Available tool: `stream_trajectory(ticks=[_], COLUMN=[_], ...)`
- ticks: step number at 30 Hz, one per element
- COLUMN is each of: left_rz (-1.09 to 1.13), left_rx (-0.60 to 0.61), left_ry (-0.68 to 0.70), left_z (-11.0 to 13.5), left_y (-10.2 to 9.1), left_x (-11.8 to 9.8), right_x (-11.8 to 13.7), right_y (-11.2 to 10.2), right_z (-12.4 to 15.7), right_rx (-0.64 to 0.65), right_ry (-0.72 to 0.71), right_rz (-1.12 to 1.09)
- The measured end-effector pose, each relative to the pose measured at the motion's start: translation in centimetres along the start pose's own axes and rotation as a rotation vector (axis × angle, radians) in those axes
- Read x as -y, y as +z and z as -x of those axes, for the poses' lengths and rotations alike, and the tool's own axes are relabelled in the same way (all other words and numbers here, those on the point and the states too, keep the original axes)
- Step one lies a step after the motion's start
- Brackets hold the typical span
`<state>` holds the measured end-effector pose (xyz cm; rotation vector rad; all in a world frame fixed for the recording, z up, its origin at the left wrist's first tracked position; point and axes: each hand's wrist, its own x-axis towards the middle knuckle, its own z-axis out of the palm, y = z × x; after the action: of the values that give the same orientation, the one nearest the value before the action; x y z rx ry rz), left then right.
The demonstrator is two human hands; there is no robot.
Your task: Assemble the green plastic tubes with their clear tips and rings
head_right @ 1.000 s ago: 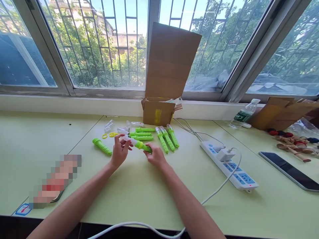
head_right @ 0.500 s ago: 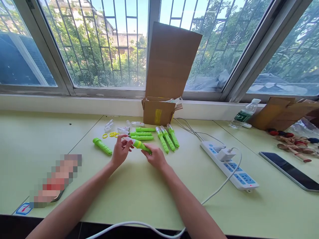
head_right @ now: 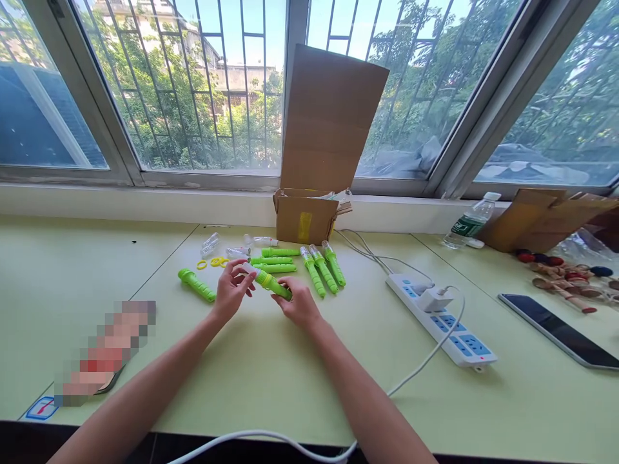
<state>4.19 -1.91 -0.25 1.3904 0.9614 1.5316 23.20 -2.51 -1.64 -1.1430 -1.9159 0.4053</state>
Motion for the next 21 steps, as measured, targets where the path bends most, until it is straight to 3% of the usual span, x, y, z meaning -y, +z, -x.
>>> stream_trajectory(ticks=[21], left_rz=[0.034], left_rx=[-0.002], left_ry=[-0.029], left_z=[-0.1], left_y=[0.0], left_x=[-0.68], right_x=[0.47], right_y=[0.14], right_z=[0.2], right_rx=[0.032], right_ry=[0.031], right_rz=[0.011])
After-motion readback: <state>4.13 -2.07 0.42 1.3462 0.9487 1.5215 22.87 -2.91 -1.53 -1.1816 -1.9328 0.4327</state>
